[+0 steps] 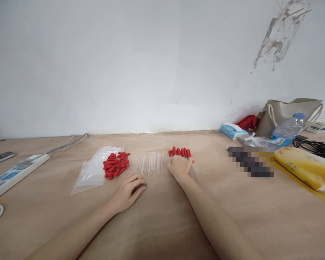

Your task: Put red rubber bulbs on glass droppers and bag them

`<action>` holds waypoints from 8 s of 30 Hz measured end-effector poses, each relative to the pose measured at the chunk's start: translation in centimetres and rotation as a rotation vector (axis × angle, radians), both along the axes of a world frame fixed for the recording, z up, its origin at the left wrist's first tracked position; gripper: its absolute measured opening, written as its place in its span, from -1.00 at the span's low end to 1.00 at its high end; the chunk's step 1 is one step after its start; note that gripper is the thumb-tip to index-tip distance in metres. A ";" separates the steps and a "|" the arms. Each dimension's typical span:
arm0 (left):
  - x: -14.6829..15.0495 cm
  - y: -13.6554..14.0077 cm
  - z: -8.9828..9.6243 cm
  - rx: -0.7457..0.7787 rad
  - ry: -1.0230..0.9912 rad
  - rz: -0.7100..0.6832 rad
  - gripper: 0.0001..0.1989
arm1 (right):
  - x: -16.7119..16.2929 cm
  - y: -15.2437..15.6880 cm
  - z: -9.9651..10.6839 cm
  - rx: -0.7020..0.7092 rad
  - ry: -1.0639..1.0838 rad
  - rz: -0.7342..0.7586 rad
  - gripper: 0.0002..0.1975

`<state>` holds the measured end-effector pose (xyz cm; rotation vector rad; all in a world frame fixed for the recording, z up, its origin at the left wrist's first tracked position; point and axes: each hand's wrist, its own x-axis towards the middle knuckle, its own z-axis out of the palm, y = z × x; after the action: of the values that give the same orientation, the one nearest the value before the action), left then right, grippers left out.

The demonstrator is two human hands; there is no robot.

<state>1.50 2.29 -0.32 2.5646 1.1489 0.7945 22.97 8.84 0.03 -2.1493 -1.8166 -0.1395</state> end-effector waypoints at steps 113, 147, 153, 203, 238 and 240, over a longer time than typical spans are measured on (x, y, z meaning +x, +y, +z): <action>0.5 -0.7 0.0 0.041 -0.049 -0.131 -0.82 | -0.7 -7.9 -0.5 0.255 -0.019 0.939 -0.79; -5.0 3.3 0.0 0.446 0.169 0.708 -0.84 | -1.6 1.2 0.4 -0.012 -0.057 0.081 -0.81; -4.9 3.5 0.0 0.442 0.184 0.710 -0.83 | -2.2 1.0 0.5 -0.003 -0.061 0.098 -0.82; -4.0 3.1 0.6 0.265 -0.167 0.704 -0.84 | 0.9 -7.4 -1.7 0.353 0.171 0.685 -0.76; 1.9 -0.7 -1.1 -0.369 -0.685 0.142 -0.73 | 0.6 -8.1 -1.3 0.370 0.222 0.848 -0.84; 1.7 -0.8 -1.0 -0.293 -0.608 0.163 -0.80 | 0.5 -8.2 -1.5 0.364 0.193 0.905 -0.83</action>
<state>3.18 1.52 -1.33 1.8178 1.1633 1.2245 23.46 0.64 -1.44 -0.9357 -2.2310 -0.0374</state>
